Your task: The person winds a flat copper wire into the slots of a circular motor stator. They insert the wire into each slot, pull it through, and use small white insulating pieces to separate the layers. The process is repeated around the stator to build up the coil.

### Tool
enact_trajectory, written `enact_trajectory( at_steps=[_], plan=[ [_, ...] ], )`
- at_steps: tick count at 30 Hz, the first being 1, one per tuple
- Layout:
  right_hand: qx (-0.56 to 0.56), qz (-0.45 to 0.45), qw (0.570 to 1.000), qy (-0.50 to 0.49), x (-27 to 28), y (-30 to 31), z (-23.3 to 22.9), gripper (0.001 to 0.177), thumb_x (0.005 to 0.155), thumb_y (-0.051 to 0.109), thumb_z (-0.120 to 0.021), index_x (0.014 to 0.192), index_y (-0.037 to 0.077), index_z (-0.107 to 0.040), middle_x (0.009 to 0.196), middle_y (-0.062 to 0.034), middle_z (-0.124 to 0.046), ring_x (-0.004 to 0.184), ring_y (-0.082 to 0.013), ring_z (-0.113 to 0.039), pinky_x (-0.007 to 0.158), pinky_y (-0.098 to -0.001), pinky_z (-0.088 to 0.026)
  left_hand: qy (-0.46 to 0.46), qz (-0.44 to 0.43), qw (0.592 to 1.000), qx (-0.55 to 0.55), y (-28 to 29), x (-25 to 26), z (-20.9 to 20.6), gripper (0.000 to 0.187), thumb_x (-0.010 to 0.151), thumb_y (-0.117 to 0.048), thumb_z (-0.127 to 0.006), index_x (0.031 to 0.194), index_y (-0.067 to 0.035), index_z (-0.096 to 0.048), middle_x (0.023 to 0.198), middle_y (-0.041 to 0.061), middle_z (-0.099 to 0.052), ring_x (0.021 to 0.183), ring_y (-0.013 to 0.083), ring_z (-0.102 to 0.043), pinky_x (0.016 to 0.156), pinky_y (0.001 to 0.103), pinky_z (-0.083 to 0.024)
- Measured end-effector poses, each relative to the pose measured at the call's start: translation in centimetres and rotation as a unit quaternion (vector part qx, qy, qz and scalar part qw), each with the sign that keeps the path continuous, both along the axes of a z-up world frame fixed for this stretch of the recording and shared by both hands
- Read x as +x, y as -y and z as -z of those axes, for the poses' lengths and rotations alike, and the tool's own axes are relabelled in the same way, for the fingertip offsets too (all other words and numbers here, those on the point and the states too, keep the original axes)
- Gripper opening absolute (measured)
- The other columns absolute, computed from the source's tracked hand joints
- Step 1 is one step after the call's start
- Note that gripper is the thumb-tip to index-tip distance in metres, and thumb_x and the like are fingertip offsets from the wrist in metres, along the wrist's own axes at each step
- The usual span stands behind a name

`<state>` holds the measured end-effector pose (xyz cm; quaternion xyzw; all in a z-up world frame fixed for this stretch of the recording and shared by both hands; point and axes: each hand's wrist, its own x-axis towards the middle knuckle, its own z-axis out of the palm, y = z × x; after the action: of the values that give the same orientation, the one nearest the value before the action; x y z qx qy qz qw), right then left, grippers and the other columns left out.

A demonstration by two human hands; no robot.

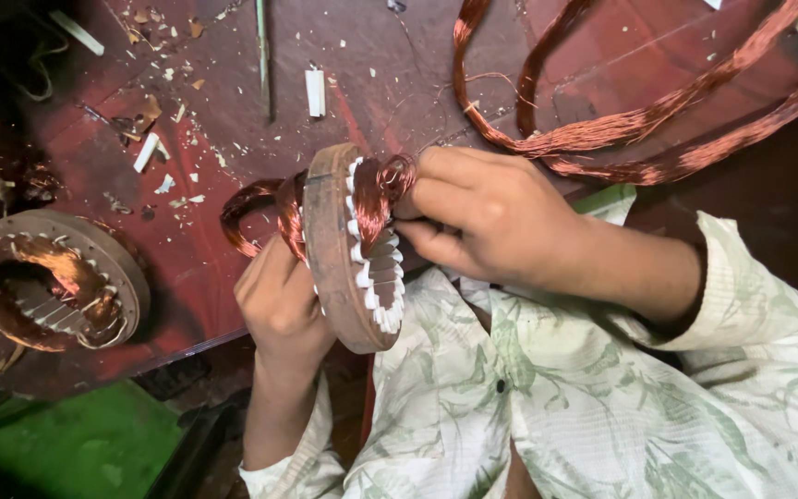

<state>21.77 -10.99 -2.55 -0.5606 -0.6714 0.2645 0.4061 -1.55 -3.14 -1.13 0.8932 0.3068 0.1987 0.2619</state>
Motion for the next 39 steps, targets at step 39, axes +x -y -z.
enact_trajectory(
  at_steps=[39],
  plan=[
    [0.089, 0.144, 0.985, 0.042, -1.6, -1.9, 0.4, 0.019, 0.098, 0.0, -0.076, 0.114, 0.0, -0.064, 0.1, -0.0099, -0.062, 0.083, -0.0265, -0.068, 0.072, -0.0366, -0.055, 0.072, -0.052, 0.965, -0.246, -4.3, 3.7, -1.5, 0.048, 0.101, 0.002, -0.077, 0.143, -0.009, -0.054, 0.133, 0.011, -0.073, 0.117, 0.0166, -0.073, 0.102, 0.027, -0.06]
  ],
)
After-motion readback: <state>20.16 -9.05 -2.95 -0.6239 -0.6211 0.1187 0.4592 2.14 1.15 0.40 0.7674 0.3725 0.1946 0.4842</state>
